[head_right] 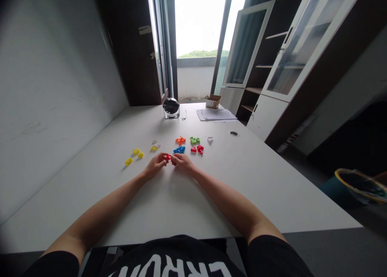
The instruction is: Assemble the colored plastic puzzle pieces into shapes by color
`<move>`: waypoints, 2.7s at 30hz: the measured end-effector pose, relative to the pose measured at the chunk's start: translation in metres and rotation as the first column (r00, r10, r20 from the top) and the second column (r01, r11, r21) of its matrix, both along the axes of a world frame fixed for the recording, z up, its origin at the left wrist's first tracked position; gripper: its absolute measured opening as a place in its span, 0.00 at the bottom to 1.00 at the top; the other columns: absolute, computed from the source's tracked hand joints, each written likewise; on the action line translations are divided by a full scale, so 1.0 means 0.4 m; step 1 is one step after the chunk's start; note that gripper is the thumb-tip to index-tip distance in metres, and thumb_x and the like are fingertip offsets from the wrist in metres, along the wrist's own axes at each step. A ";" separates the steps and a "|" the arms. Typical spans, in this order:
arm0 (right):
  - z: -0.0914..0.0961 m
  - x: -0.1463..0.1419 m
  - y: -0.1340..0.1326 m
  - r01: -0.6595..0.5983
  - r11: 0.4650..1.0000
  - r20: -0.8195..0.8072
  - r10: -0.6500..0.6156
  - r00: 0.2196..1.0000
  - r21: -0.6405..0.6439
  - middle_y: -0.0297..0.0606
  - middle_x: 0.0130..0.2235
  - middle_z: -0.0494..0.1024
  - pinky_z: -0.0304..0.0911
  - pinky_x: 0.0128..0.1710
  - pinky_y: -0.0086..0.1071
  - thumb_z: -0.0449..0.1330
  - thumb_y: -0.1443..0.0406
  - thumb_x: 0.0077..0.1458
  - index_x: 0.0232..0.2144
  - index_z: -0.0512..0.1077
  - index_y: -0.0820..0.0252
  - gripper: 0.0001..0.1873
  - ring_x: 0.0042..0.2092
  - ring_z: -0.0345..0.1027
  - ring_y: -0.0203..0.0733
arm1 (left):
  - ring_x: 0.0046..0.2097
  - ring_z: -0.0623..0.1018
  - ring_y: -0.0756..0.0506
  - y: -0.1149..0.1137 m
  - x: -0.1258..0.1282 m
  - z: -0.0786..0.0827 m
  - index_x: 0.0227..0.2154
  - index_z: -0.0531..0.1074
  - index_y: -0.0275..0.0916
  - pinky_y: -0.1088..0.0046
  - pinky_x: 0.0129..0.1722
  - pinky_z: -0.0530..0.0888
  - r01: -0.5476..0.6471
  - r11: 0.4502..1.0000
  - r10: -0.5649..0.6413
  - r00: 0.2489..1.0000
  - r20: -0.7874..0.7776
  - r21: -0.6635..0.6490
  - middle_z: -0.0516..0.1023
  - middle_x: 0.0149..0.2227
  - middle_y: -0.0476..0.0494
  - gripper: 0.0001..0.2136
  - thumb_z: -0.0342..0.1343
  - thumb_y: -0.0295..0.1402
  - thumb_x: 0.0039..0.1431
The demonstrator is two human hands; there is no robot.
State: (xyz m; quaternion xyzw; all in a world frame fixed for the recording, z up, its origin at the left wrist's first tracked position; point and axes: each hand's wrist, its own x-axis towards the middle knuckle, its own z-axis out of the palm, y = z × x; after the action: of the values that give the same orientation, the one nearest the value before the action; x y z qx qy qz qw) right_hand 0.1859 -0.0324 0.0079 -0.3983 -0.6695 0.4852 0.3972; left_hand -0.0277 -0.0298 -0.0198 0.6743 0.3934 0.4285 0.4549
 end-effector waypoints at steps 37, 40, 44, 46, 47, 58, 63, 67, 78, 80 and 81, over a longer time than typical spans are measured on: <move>-0.026 -0.008 0.007 0.031 1.000 -0.066 -0.030 0.997 0.004 0.34 0.31 0.78 0.70 0.37 0.36 0.63 0.40 0.59 0.43 0.72 0.55 0.27 0.34 0.74 0.42 | 0.35 0.78 0.49 -0.011 0.006 0.011 0.41 0.76 0.38 0.72 0.38 0.75 -0.080 0.996 0.082 0.994 -0.069 0.039 0.80 0.35 0.47 0.11 0.58 0.40 0.63; -0.026 -0.007 0.006 0.025 1.000 -0.054 -0.024 0.998 0.010 0.34 0.31 0.78 0.70 0.37 0.36 0.63 0.41 0.59 0.43 0.73 0.56 0.26 0.34 0.74 0.42 | 0.35 0.78 0.48 -0.010 0.005 0.011 0.42 0.76 0.38 0.71 0.38 0.75 -0.085 0.995 0.089 0.993 -0.080 0.046 0.80 0.35 0.47 0.12 0.57 0.41 0.64; -0.027 -0.006 0.007 0.018 1.000 -0.072 -0.017 0.997 0.012 0.34 0.31 0.79 0.70 0.38 0.37 0.64 0.42 0.60 0.43 0.73 0.55 0.26 0.35 0.74 0.43 | 0.35 0.78 0.48 -0.010 0.006 0.010 0.42 0.77 0.38 0.71 0.39 0.75 -0.087 0.995 0.091 0.992 -0.090 0.047 0.80 0.36 0.47 0.12 0.57 0.41 0.65; -0.029 -0.006 0.007 0.022 1.000 -0.085 -0.020 0.996 0.012 0.34 0.31 0.79 0.70 0.38 0.37 0.64 0.41 0.59 0.43 0.73 0.56 0.26 0.35 0.74 0.43 | 0.35 0.78 0.48 -0.010 0.007 0.010 0.42 0.77 0.38 0.71 0.38 0.75 -0.090 0.995 0.094 0.991 -0.091 0.047 0.80 0.35 0.47 0.13 0.57 0.42 0.65; -0.030 -0.006 0.007 0.023 1.000 -0.085 -0.022 0.996 0.012 0.34 0.31 0.79 0.70 0.38 0.37 0.64 0.41 0.59 0.44 0.73 0.56 0.26 0.35 0.74 0.43 | 0.35 0.78 0.48 -0.010 0.007 0.011 0.42 0.77 0.38 0.71 0.38 0.75 -0.090 0.995 0.094 0.991 -0.091 0.047 0.80 0.35 0.46 0.13 0.57 0.42 0.65; -0.037 -0.003 0.012 0.019 0.999 -0.046 -0.017 0.999 0.038 0.35 0.31 0.79 0.69 0.38 0.36 0.62 0.45 0.62 0.41 0.74 0.57 0.21 0.34 0.73 0.42 | 0.34 0.79 0.47 -0.017 0.007 0.022 0.41 0.77 0.38 0.71 0.39 0.75 -0.092 0.994 0.098 0.985 -0.145 0.050 0.80 0.34 0.47 0.14 0.56 0.45 0.68; -0.035 -0.004 0.011 0.021 0.999 -0.049 -0.020 0.999 0.025 0.35 0.31 0.79 0.68 0.37 0.35 0.62 0.43 0.62 0.39 0.75 0.57 0.23 0.34 0.72 0.41 | 0.34 0.79 0.48 -0.010 0.007 0.010 0.39 0.76 0.39 0.72 0.38 0.74 -0.097 0.993 0.107 0.983 -0.148 0.073 0.80 0.34 0.47 0.11 0.55 0.42 0.67; -0.034 -0.006 0.010 0.026 1.000 -0.052 -0.025 0.998 0.016 0.35 0.31 0.79 0.68 0.37 0.35 0.62 0.42 0.61 0.39 0.75 0.57 0.25 0.34 0.72 0.41 | 0.35 0.79 0.48 -0.006 0.006 0.001 0.39 0.76 0.39 0.72 0.38 0.75 -0.097 0.992 0.108 0.983 -0.147 0.082 0.81 0.35 0.47 0.10 0.54 0.40 0.66; -0.023 -0.001 0.007 0.013 1.000 -0.027 -0.013 1.000 0.005 0.36 0.31 0.79 0.68 0.39 0.36 0.61 0.41 0.62 0.37 0.75 0.57 0.26 0.34 0.73 0.42 | 0.34 0.79 0.48 -0.016 0.005 0.016 0.38 0.75 0.40 0.72 0.38 0.74 -0.103 0.990 0.119 0.973 -0.198 0.093 0.80 0.34 0.48 0.10 0.54 0.39 0.66; -0.024 -0.001 0.008 0.011 1.000 -0.022 -0.011 1.000 0.006 0.36 0.31 0.79 0.68 0.39 0.36 0.60 0.41 0.62 0.37 0.75 0.57 0.26 0.34 0.73 0.42 | 0.34 0.78 0.48 -0.019 0.006 0.020 0.37 0.75 0.39 0.72 0.38 0.73 -0.099 0.991 0.116 0.973 -0.202 0.092 0.80 0.33 0.48 0.10 0.54 0.39 0.66; -0.025 -0.001 0.009 0.010 1.000 -0.020 -0.010 1.000 0.008 0.36 0.31 0.79 0.68 0.39 0.36 0.60 0.40 0.62 0.37 0.75 0.57 0.26 0.34 0.73 0.42 | 0.34 0.78 0.48 -0.020 0.006 0.022 0.37 0.75 0.39 0.72 0.37 0.73 -0.096 0.991 0.113 0.973 -0.202 0.091 0.80 0.33 0.48 0.10 0.53 0.39 0.66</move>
State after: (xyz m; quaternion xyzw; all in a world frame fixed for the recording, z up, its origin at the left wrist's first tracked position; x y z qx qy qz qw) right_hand 0.1854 -0.0290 -0.0022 -0.3951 -0.6655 0.4843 0.4079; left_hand -0.0251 -0.0376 -0.0111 0.7114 0.4560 0.3949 0.3606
